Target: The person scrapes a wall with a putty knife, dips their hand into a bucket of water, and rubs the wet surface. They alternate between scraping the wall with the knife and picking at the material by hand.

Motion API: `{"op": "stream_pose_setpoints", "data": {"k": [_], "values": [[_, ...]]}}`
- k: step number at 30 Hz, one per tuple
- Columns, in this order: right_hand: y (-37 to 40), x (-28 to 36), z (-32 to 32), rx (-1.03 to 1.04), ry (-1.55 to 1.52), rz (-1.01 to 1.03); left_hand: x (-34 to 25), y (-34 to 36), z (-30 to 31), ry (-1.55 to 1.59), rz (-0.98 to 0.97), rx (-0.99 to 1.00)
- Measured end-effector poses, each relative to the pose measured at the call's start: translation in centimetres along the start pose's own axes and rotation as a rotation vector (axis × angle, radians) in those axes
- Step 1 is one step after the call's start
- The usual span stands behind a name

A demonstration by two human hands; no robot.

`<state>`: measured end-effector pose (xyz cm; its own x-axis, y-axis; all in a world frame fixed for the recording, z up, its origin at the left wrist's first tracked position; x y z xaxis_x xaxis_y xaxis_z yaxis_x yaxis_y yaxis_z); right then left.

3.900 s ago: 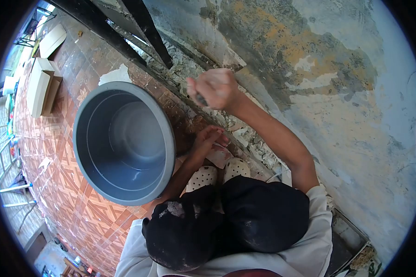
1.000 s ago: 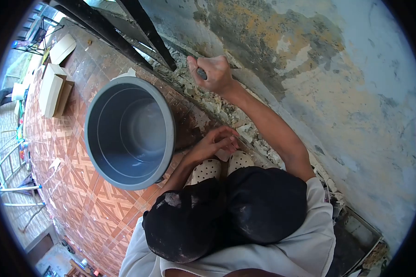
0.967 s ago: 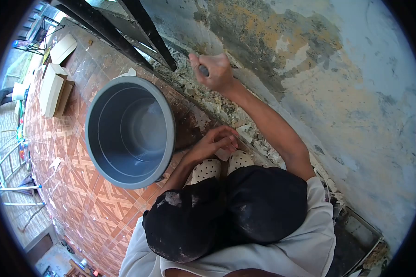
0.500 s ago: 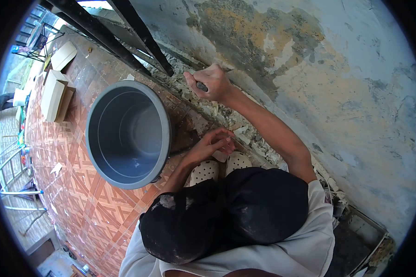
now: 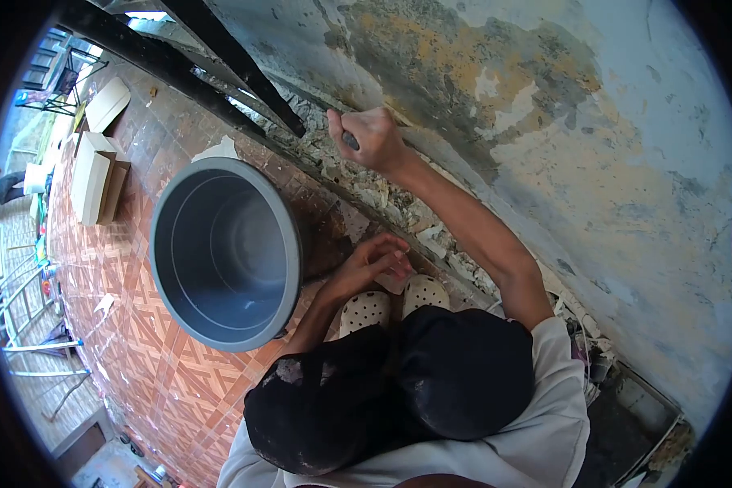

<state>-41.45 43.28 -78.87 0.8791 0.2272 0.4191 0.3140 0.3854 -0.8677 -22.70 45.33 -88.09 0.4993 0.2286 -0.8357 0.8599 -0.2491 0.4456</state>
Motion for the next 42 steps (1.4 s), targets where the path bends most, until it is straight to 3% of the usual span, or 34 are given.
{"op": "stream_pose_setpoints", "data": {"k": [4,5,9,11,13,15,23,28,31,34,36,38,40,42], "values": [[0.3,2.7,0.2,0.049,0.046,0.156,0.0,0.1,0.6,0.005,0.009,0.018],[0.8,1.1,0.3,0.108,0.054,0.11,0.2,0.0,0.4,0.022,0.016,0.014],[1.7,-0.2,0.6,-0.054,-0.01,-0.011,0.1,-0.4,0.7,0.019,0.015,0.017],[-0.7,2.0,3.9,-0.454,0.025,0.074,0.4,-0.2,0.5,0.028,0.015,0.026],[0.8,-0.5,6.1,-0.822,-0.623,-0.449,0.5,-0.2,0.5,0.051,0.01,0.042],[-0.5,0.2,8.4,-0.797,-0.766,-0.59,0.1,-0.4,0.2,0.009,-0.018,0.078],[-0.5,1.9,10.8,-0.799,-0.58,-0.604,0.8,-0.7,-1.3,-0.053,-0.061,0.187],[-1.0,2.8,10.7,-0.788,-0.614,-0.587,-4.1,3.0,-2.2,-0.346,-0.206,0.392],[-1.2,3.4,10.7,-0.796,-0.615,-0.59,-9.3,6.5,-2.9,-0.3,-0.386,0.585],[-1.3,3.8,11.2,-0.805,-0.614,-0.596,-13.7,9.8,-2.7,-0.474,-0.453,0.5],[-1.2,4.0,11.5,-0.808,-0.616,-0.614,-16.1,12.8,-0.5,-0.426,-0.446,0.135],[-1.2,4.2,11.9,-0.821,-0.603,-0.627,-15.7,15.6,3.3,-0.144,-0.445,-0.352],[-1.0,4.5,12.2,-0.846,-0.571,-0.645,-15.6,17.7,8.2,-0.33,-0.268,-0.713],[-0.8,4.6,12.4,-0.867,-0.56,-0.67,-13.8,17.4,12.7,-0.457,-0.028,-0.749]]}}
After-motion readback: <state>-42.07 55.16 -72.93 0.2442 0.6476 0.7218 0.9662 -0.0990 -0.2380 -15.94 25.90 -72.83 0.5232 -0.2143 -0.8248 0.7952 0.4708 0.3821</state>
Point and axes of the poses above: each hand's wrist, its own y-axis away from the middle knuckle, its own z-axis out of the back of the hand, x = y × z, the point moved 4 cm from there along -y, towards the middle knuckle, and after that the axes turned 7 degrees about -y, right-handed, at the moved point
